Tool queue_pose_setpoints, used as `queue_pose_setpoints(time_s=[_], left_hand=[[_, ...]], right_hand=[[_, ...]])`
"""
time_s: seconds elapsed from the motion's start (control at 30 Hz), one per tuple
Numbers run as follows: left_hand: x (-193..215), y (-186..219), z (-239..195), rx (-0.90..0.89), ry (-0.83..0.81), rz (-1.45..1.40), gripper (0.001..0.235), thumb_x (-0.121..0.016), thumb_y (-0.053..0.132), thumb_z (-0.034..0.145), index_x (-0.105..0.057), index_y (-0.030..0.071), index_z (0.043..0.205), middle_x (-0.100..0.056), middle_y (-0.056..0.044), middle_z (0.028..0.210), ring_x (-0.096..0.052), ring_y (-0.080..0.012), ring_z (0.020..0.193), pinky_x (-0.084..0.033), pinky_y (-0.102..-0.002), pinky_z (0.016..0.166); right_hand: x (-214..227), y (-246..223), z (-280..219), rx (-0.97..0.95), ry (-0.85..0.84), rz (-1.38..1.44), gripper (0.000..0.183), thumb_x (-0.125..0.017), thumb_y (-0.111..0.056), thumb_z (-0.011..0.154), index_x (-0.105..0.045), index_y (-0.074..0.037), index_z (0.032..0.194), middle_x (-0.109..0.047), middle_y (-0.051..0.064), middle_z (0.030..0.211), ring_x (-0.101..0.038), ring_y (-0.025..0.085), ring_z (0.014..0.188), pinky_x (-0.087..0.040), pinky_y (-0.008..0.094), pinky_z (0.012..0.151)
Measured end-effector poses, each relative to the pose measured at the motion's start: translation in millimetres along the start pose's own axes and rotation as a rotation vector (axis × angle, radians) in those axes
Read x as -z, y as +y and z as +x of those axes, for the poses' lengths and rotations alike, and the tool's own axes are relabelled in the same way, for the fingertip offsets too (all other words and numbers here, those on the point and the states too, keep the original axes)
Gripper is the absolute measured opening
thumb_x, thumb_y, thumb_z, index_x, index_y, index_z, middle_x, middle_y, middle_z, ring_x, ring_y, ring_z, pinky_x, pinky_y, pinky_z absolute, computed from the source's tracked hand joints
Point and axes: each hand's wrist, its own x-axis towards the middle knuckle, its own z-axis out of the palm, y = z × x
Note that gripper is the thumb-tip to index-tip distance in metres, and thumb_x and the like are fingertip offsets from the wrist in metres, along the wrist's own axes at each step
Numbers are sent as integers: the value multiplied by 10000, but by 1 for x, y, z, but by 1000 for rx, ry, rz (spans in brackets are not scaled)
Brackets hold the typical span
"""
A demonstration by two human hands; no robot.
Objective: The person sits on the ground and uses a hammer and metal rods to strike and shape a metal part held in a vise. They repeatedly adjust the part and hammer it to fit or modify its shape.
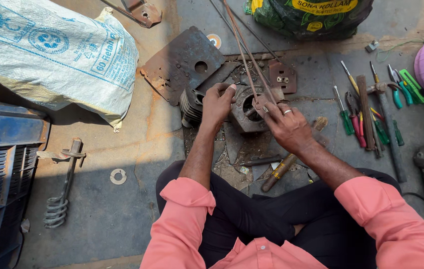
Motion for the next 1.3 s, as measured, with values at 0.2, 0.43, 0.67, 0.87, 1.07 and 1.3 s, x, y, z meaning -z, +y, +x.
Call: queue_pose_setpoints(time_s=[0.2, 0.43, 0.67, 0.87, 1.07, 1.3], left_hand=[[-5, -15, -21, -92, -9, 330, 475, -715, 357, 878, -706, 6, 1197, -790, -167, 965, -774, -251, 902, -573, -375, 831], [2, -36, -33, -208, -68, 462, 454, -704, 352, 888, -709, 18, 1196, -780, -200, 1014, -761, -323, 975, -566, -411, 894], [6, -37, -42, -200, -131, 528, 445, -694, 321, 892, -688, 28, 1226, -774, -182, 1028, -757, -301, 982, -560, -410, 886], [3, -34, -43, -180, -164, 544, 437, -691, 313, 892, -686, 33, 1227, -782, -170, 998, -761, -297, 954, -558, -416, 878], [9, -39, -32, -173, -109, 522, 443, -706, 341, 887, -694, 52, 1222, -779, -168, 999, -754, -300, 954, -554, -418, 874], [-1, -50, -15, -188, -52, 471, 443, -700, 362, 903, -722, 26, 1190, -783, -160, 1021, -754, -277, 955, -566, -403, 873]], right_hand=[[-14, -58, -42, -195, 89, 115, 416, -666, -32, 835, -677, -47, 1251, -604, 135, 1307, -606, 339, 1236, -557, 456, 963], [-14, -100, -62, -520, 199, 231, 714, -714, -77, 906, -389, 2, 1537, -420, 226, 1555, -418, 421, 1469, -428, 523, 1189], [-7, -87, -68, -985, 47, 471, 684, -733, -361, 946, -455, 36, 1428, -565, 242, 1323, -508, 385, 1325, -489, 510, 1047], [-16, -68, -28, -1489, -138, 1042, 752, -613, -640, 945, -560, 14, 1312, -691, 120, 909, -723, 372, 1036, -571, 486, 835], [-9, -76, -29, -901, 192, 351, 697, -828, -410, 784, -548, -13, 1284, -638, 239, 1126, -623, 368, 1059, -533, 506, 835], [-20, -53, -35, -499, 204, 280, 346, -730, -22, 897, -596, -111, 1203, -716, 129, 1195, -687, 322, 1155, -608, 464, 907]])
